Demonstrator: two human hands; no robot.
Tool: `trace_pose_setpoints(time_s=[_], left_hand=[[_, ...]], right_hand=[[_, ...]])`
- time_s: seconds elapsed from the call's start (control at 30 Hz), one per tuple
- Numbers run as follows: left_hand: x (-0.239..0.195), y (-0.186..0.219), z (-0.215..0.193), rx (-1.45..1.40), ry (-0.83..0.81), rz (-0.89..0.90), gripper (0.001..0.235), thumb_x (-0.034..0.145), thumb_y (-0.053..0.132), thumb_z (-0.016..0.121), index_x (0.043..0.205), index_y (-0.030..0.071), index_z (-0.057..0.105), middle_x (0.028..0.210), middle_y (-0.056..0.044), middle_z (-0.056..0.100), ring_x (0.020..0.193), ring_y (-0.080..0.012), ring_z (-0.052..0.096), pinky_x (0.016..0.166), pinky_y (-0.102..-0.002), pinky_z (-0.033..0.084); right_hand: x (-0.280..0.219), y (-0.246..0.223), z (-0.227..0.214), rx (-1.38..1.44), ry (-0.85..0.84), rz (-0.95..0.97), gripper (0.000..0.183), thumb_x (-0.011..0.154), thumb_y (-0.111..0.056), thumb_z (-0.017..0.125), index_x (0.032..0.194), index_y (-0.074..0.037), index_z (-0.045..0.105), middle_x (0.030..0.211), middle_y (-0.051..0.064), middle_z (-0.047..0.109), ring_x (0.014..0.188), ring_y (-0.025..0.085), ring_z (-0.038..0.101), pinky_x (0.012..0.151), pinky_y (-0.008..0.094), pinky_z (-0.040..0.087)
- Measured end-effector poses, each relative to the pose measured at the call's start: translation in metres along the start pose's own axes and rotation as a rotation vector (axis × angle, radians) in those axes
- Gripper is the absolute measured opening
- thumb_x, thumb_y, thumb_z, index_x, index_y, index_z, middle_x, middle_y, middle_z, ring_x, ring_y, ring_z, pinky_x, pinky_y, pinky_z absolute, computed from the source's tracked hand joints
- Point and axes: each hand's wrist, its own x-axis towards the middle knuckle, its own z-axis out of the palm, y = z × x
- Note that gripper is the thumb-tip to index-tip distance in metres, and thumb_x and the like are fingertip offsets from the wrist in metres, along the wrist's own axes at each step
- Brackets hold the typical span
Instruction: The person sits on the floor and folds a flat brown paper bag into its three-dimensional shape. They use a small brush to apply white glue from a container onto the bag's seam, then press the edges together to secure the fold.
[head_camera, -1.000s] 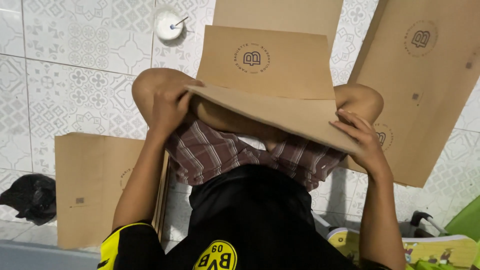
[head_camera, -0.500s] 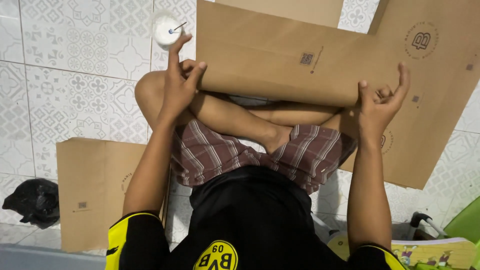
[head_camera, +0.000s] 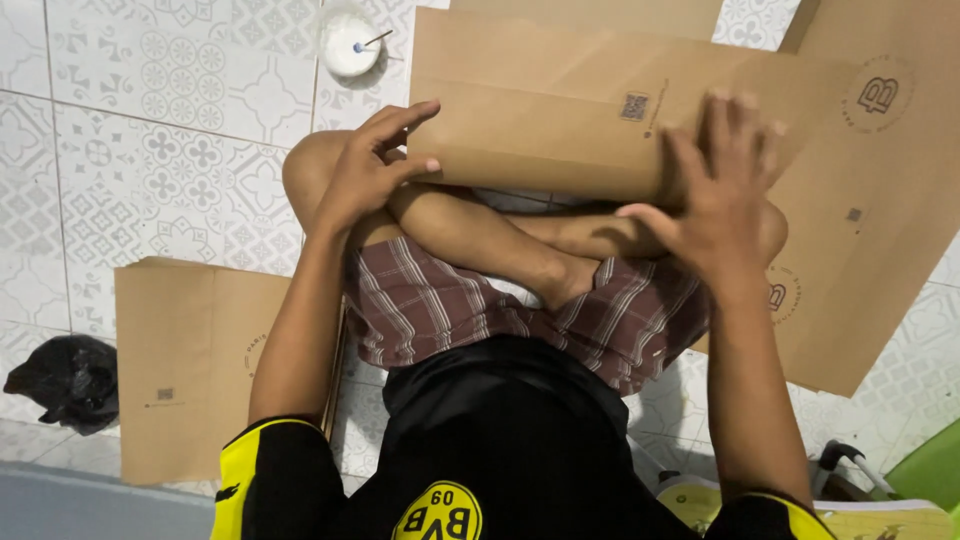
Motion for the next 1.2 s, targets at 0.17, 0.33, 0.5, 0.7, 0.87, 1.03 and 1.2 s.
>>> trace_pose_setpoints(time_s=[0.17, 0.33, 0.5, 0.7, 0.87, 1.03, 1.2], left_hand=[[-0.006, 0.0, 0.001, -0.019, 0.018, 0.018, 0.055, 0.092, 0.006, 0.08, 0.143, 0.012, 0.062, 0.124, -0.001, 0.062, 0.105, -0.0109, 0.051, 0.083, -0.021, 0.045], [-0.006, -0.02, 0.004, 0.084, 0.098, 0.191, 0.05, 0.089, 0.012, 0.086, 0.136, 0.012, 0.068, 0.115, -0.007, 0.068, 0.106, -0.0189, 0.063, 0.092, -0.03, 0.05], [-0.008, -0.025, 0.006, 0.26, 0.156, 0.355, 0.036, 0.096, 0.015, 0.084, 0.129, 0.012, 0.072, 0.119, -0.008, 0.046, 0.117, -0.0248, 0.047, 0.101, -0.034, 0.05], [-0.005, -0.02, 0.015, 0.193, 0.169, 0.365, 0.019, 0.098, 0.011, 0.078, 0.115, 0.007, 0.071, 0.129, -0.013, 0.071, 0.131, -0.0327, 0.061, 0.116, -0.048, 0.044], [-0.005, -0.032, 0.022, 0.257, 0.28, 0.4, 0.01, 0.094, 0.005, 0.081, 0.094, 0.01, 0.073, 0.1, -0.001, 0.077, 0.11, -0.0238, 0.072, 0.106, -0.043, 0.042], [-0.005, -0.024, 0.02, 0.371, 0.215, 0.469, 0.02, 0.096, 0.018, 0.081, 0.111, 0.011, 0.071, 0.11, -0.004, 0.076, 0.107, -0.0236, 0.07, 0.102, -0.043, 0.044], [-0.001, -0.023, 0.027, 0.558, 0.289, 0.621, 0.012, 0.096, 0.023, 0.086, 0.101, 0.014, 0.08, 0.098, 0.0, 0.072, 0.089, -0.0181, 0.065, 0.095, -0.038, 0.036]], right_hand=[[0.046, -0.048, 0.009, 0.02, -0.226, -0.322, 0.104, 0.087, -0.077, 0.055, 0.166, -0.014, 0.029, 0.169, 0.03, 0.015, 0.156, 0.052, 0.014, 0.12, 0.076, 0.008], [0.062, -0.038, 0.04, -0.02, -0.241, -0.386, 0.09, 0.086, -0.058, 0.071, 0.161, -0.017, 0.043, 0.148, 0.019, 0.056, 0.138, 0.039, 0.053, 0.121, 0.065, 0.022], [0.068, -0.035, 0.039, 0.178, -0.416, -0.343, 0.061, 0.096, -0.042, 0.068, 0.147, -0.012, 0.053, 0.13, 0.018, 0.068, 0.116, 0.037, 0.063, 0.113, 0.056, 0.035], [0.061, -0.03, 0.047, 0.183, -0.31, -0.384, 0.053, 0.096, -0.04, 0.074, 0.139, -0.01, 0.064, 0.113, 0.015, 0.075, 0.096, 0.042, 0.067, 0.083, 0.049, 0.048], [0.06, -0.032, 0.045, 0.214, -0.235, -0.402, 0.05, 0.093, -0.026, 0.078, 0.138, -0.007, 0.066, 0.138, 0.013, 0.069, 0.128, 0.034, 0.062, 0.104, 0.049, 0.045], [0.063, -0.042, 0.038, 0.161, -0.319, -0.324, 0.045, 0.093, -0.018, 0.074, 0.137, -0.01, 0.066, 0.123, 0.013, 0.074, 0.104, 0.039, 0.068, 0.08, 0.051, 0.05], [0.058, -0.041, 0.045, 0.134, -0.339, -0.306, 0.043, 0.093, -0.016, 0.071, 0.136, -0.015, 0.071, 0.122, 0.01, 0.076, 0.103, 0.035, 0.071, 0.078, 0.048, 0.055]])
